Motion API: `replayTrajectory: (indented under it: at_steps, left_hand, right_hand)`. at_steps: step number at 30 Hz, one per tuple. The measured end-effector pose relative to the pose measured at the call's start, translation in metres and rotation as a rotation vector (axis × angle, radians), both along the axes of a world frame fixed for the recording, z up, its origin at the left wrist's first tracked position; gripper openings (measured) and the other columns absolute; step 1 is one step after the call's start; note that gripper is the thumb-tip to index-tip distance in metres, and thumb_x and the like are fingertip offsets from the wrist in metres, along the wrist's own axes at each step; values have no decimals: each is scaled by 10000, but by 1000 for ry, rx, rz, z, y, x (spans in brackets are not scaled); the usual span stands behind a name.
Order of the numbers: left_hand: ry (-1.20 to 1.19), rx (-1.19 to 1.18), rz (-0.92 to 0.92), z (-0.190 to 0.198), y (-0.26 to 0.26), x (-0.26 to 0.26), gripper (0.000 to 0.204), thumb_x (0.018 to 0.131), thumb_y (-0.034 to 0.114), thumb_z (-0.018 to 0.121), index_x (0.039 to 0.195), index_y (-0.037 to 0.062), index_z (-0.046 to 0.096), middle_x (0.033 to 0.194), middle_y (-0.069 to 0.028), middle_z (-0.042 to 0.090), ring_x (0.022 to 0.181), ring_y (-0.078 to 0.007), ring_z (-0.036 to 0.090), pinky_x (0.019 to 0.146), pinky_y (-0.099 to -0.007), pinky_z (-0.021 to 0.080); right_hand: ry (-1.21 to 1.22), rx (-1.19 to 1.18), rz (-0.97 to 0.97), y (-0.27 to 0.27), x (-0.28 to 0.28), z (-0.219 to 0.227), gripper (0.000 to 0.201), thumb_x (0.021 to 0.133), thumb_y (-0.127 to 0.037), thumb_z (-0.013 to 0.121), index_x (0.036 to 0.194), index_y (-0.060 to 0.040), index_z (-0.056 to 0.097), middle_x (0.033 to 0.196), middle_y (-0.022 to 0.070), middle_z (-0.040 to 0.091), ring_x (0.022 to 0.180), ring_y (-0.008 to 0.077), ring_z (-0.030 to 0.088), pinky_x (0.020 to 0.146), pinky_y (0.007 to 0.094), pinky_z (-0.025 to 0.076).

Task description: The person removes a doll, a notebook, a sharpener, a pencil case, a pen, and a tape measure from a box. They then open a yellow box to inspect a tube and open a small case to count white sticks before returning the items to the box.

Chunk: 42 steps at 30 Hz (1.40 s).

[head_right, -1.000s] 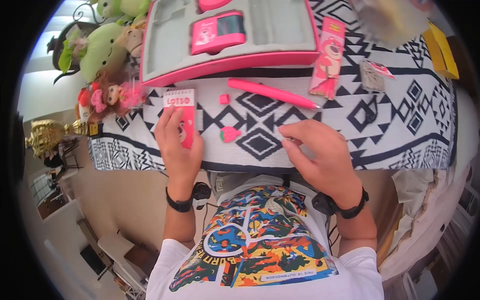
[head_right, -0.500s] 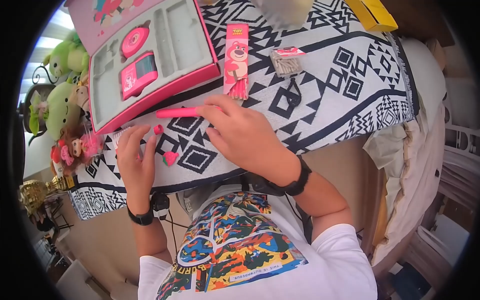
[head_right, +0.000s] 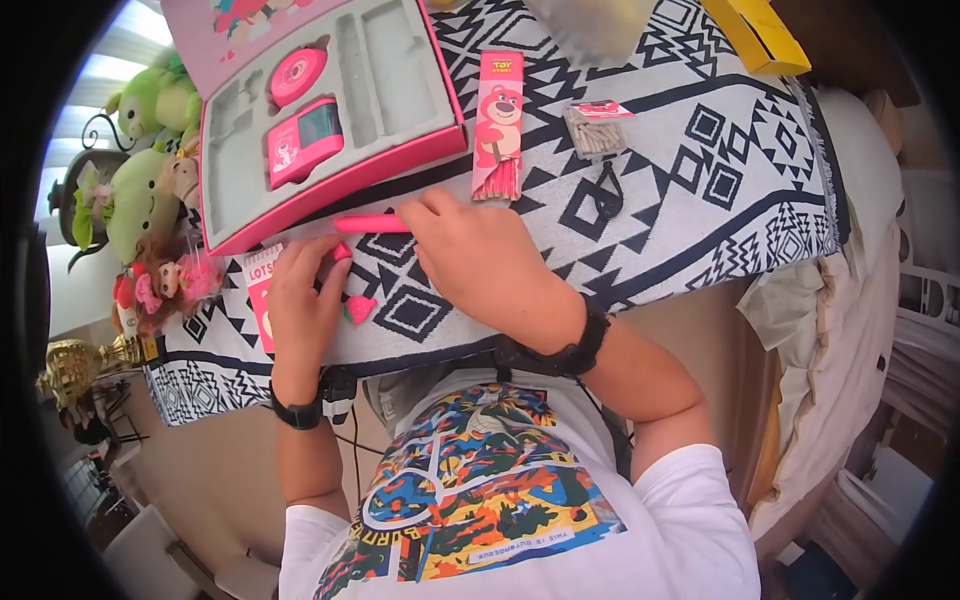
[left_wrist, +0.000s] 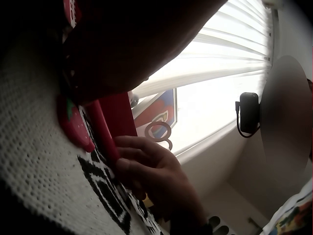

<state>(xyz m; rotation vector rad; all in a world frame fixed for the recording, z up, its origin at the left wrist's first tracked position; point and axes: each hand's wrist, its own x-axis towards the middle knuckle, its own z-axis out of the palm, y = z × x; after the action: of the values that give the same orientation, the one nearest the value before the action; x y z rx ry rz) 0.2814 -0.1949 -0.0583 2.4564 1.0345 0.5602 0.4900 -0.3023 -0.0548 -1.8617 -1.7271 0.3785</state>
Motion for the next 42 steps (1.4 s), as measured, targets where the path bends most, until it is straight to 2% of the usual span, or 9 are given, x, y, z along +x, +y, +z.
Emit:
replayTrajectory:
  at_steps: [10,14,17,20,21,24,27,32,42]
  left_hand:
    - [-228,-156,67,10,-33,-12,259,839,17,751,1087,17,677,1031,-118,686,910,-253,651,793,-331,512]
    - [-647,-364,34,-9,-58,-10,328,815,-52,756,1124,11,665,1078,-133,689,960,-204,652,839,-313,518]
    - [-782,-390,16,-17,-70,-8,375,804,-99,740,1154,0,648,1112,-158,683,970,-213,657,863,-322,520]
    - [-786,-391,-43,-20,-75,-6,353,809,-72,740,1146,-4,658,1110,-151,692,962,-222,660,900,-322,501]
    - [-787,-395,-42,-21,-77,-5,353,809,-72,740,1146,-4,658,1110,-151,692,962,-222,660,900,-322,501]
    - [-758,-393,-103,-26,-81,-5,338,832,-14,736,1162,-19,659,1102,-148,693,987,-237,654,907,-344,491]
    - [-843,-498,-36,-27,-89,1,339,832,-17,733,1164,-17,661,1105,-158,692,994,-247,651,910,-340,492]
    - [-745,-335,-163,-30,-88,9,331,861,17,728,1180,-42,664,1096,-173,701,963,-259,664,859,-345,522]
    - [-772,-445,-86,-37,-87,5,309,952,86,633,1228,-53,642,1089,-183,678,919,-246,653,831,-338,520]
  right_hand:
    - [-138,-92,-16,7,-6,-2,263,843,-114,705,1104,-113,665,1010,70,642,793,316,698,681,429,567]
    - [-95,-65,-1,1,-1,5,301,836,-95,723,1133,-116,679,1030,84,648,792,312,688,696,407,570]
    - [61,242,77,-8,8,18,389,841,-112,730,1218,-67,645,988,79,664,678,230,689,597,357,541]
    - [906,258,-158,-25,6,39,440,907,-108,675,1320,-15,557,978,44,627,714,92,620,623,224,482]
    - [904,255,-161,-28,10,32,440,907,-108,675,1320,-15,557,978,44,627,714,92,620,623,224,482]
    - [1567,302,-181,-41,17,1,390,917,-92,654,1289,-27,556,983,92,613,687,136,602,629,262,491]
    - [1915,270,-236,-51,7,-13,350,929,-130,660,1248,-28,559,996,98,607,701,162,617,633,297,506]
    - [1938,316,-142,-51,3,-29,307,948,-138,634,1223,-26,557,1015,119,615,721,178,644,628,312,523]
    - [1722,282,-33,-56,21,-27,324,954,-149,658,1227,-13,549,1065,149,633,723,168,619,632,303,526]
